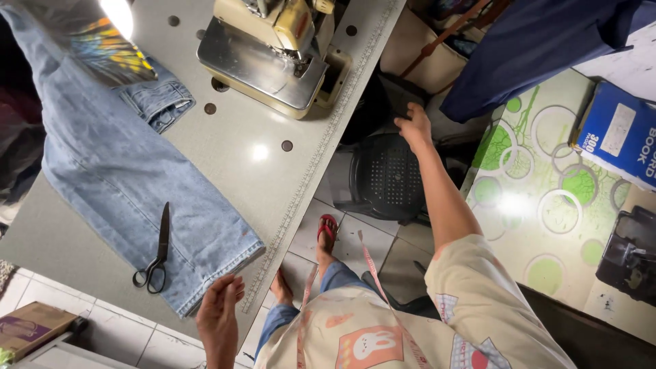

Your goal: The person measures the hem of a pair of light blue jeans using a measuring tape and marks it with a small orange object. They then pick up a pair of scissors and cut a slit into the leg of the jeans.

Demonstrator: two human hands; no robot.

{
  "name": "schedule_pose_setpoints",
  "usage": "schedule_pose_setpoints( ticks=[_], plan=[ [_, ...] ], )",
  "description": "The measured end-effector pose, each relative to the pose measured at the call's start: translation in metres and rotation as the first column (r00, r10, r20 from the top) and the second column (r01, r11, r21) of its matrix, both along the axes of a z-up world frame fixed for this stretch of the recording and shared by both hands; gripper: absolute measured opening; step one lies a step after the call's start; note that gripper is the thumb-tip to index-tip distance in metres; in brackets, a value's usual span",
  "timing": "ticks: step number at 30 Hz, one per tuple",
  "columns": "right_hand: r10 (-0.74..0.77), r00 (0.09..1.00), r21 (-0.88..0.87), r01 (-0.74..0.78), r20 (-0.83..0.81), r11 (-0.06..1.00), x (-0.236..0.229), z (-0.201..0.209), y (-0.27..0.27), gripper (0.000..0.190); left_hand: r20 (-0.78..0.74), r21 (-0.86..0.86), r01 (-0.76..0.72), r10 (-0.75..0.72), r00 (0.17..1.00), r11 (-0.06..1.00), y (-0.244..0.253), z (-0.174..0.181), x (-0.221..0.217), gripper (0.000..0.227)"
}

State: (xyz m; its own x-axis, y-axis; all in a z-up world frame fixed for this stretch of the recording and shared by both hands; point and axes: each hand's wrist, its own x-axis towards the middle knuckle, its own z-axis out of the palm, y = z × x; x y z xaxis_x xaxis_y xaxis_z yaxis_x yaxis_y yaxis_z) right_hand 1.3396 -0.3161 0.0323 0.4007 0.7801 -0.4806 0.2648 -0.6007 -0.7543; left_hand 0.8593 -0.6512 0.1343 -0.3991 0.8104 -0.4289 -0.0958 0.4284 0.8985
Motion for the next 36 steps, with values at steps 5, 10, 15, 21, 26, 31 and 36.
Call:
schedule_pose_setpoints(
  ticks=[5, 10, 15, 21, 26, 31, 36],
  plan=[
    [0.050, 0.998, 0.023, -0.051, 0.033, 0.998, -0.011, 0.010, -0.070, 0.039, -0.077, -0.045, 0.017, -0.020, 0.997, 0.999, -0.007, 0.035, -0.017, 0.021],
    [0.088, 0.995, -0.048, -0.086, 0.055, 0.995, -0.088, 0.045, -0.163, 0.031, -0.145, 0.010, 0.053, -0.051, 0.988, 0.999, -0.040, 0.037, -0.065, 0.020],
    [0.105, 0.965, 0.145, -0.072, -0.239, 0.987, -0.210, 0.043, -0.261, 0.016, -0.124, 0.020, 0.036, -0.034, 0.992, 0.999, -0.109, 0.040, -0.149, 0.019],
    [0.417, 0.878, 0.208, -0.374, -0.233, 0.904, -0.385, 0.082, -0.351, 0.020, -0.173, 0.012, -0.108, 0.109, 0.979, 0.994, -0.215, 0.042, -0.253, 0.020],
    [0.608, 0.784, 0.217, -0.575, -0.129, 0.788, -0.487, 0.075, -0.376, 0.019, -0.150, -0.007, -0.171, 0.169, 0.974, 0.985, -0.267, 0.032, -0.303, 0.023],
    [0.685, 0.729, 0.295, -0.658, 0.017, 0.693, -0.547, 0.056, -0.341, 0.017, -0.147, 0.021, -0.098, 0.100, 0.984, 0.995, -0.235, 0.020, -0.319, 0.020],
    [0.687, 0.726, 0.304, -0.664, 0.041, 0.684, -0.582, 0.046, -0.297, 0.019, -0.418, 0.155, 0.320, -0.231, 0.879, 0.935, -0.159, 0.010, -0.317, 0.016]
  ],
)
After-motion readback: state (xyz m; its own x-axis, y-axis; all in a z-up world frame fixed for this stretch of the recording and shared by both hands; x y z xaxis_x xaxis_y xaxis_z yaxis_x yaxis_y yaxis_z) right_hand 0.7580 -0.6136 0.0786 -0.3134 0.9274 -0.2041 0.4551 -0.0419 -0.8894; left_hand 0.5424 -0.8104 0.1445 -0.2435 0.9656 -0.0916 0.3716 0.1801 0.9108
